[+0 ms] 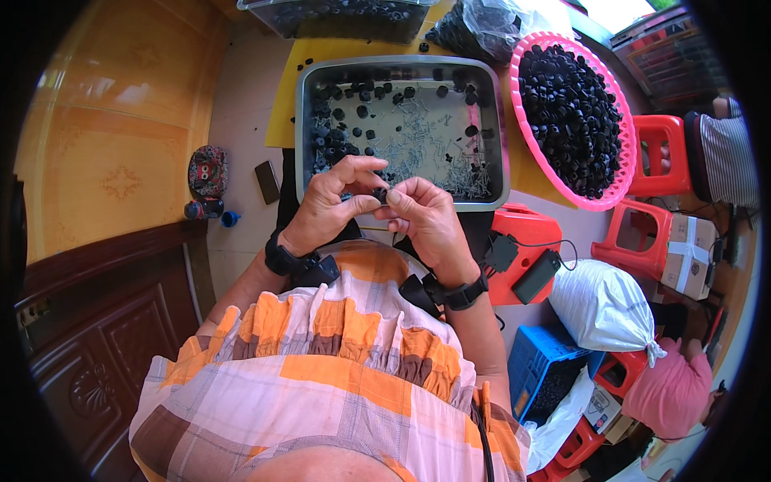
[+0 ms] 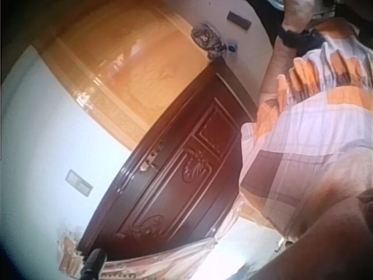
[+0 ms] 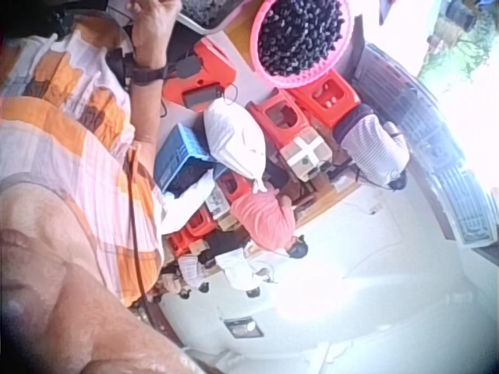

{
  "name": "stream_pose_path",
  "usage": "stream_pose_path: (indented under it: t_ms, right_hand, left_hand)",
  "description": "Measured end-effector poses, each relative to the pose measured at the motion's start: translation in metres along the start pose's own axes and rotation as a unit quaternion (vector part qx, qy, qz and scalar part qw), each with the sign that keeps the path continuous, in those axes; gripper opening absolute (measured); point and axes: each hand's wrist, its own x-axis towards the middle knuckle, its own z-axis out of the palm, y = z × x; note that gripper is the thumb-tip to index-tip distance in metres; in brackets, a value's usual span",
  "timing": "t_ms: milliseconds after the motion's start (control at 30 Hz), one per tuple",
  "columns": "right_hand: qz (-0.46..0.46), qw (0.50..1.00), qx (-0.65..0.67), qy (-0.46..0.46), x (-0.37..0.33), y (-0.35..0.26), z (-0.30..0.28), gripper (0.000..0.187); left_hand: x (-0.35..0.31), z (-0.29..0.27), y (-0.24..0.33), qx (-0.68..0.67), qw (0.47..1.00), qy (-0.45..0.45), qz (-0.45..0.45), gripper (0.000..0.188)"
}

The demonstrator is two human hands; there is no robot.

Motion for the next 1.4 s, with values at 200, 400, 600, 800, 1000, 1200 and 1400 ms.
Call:
stream_pose_path:
  t_ms: [200, 400, 600, 800, 1000, 1200, 1400]
  right_hand:
    - [-0.025, 0.999, 0.019, -0.011, 0.000, 0.006, -0.001, 0.010]
    - [-0.041, 0.998, 0.036, -0.022, 0.000, 0.008, 0.002, 0.012]
    - [-0.052, 0.997, 0.040, -0.029, 0.000, 0.009, 0.006, 0.013]
    - [-0.081, 0.996, 0.043, 0.005, 0.000, 0.012, 0.014, 0.013]
    - [-0.194, 0.975, -0.016, 0.108, -0.001, -0.023, -0.007, 0.011]
    - [-0.442, 0.853, -0.067, 0.271, -0.028, -0.122, -0.063, 0.013]
    - [-0.418, 0.487, -0.679, 0.357, -0.014, -0.156, -0.121, 0.043]
  left_hand:
    - [-0.001, -0.001, 0.000, 0.045, 0.997, -0.011, 0.054, 0.043]
    - [0.000, -0.003, 0.000, 0.061, 0.993, -0.025, 0.094, 0.042]
    - [0.001, -0.004, -0.001, 0.041, 0.993, -0.022, 0.108, 0.037]
    - [0.001, 0.002, 0.003, 0.035, 0.994, -0.002, 0.107, 0.030]
    - [0.006, 0.008, 0.010, 0.106, 0.993, 0.043, 0.020, 0.050]
    - [0.013, -0.015, 0.004, 0.108, 0.993, 0.040, -0.037, 0.034]
    - [0.018, -0.013, 0.011, 0.136, 0.989, 0.041, -0.042, 0.027]
